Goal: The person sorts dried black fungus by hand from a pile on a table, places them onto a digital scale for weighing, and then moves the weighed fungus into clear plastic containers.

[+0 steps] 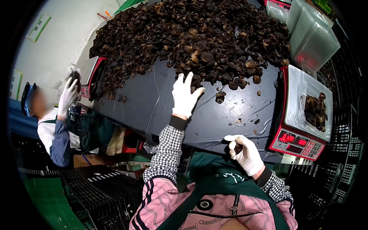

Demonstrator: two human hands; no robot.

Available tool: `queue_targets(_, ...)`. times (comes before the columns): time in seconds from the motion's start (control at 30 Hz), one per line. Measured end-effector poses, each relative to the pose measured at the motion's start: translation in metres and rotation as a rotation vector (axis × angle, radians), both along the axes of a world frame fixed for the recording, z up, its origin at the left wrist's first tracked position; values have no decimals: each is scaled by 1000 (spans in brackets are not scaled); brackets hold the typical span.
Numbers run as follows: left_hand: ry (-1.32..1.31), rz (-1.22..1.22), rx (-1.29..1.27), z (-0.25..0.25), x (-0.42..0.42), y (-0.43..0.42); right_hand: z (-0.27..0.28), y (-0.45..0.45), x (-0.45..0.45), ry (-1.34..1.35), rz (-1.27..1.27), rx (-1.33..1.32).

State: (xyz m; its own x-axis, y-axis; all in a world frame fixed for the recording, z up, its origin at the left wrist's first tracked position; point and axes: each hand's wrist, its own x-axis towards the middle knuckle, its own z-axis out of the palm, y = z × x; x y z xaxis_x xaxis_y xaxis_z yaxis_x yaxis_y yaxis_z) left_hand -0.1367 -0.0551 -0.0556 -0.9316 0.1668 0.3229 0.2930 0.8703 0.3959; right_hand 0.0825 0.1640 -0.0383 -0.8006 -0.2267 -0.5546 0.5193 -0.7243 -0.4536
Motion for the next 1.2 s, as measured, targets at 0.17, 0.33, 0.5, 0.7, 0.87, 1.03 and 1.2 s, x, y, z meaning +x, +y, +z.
queue_targets(0.17, 165, -85, 80, -26, -4, 8, 16, 1, -13, 134, 26, 250)
queue_targets(0.33, 139, -87, 370, -26, 20, -2, 7, -2, -77, 679, 10, 1216)
queue_targets(0.5, -77, 24, 355, -3, 28, -9, -18, -15, -139, 1009, 10, 2002)
queue_targets(0.7, -7, 40, -60, 5, -2, 15, -26, -13, -147, 1076, 54, 2079)
queue_targets(0.87, 197, -36, -120, -19, -16, 17, -7, -19, -135, 961, 101, 2033)
queue_targets(1.03, 295, -133, 28, -25, 2, 5, -28, -19, -147, 979, 152, 2037)
queue_targets(1.2, 175, -52, 265, -24, 2, -5, -22, -28, -154, 873, 85, 1979)
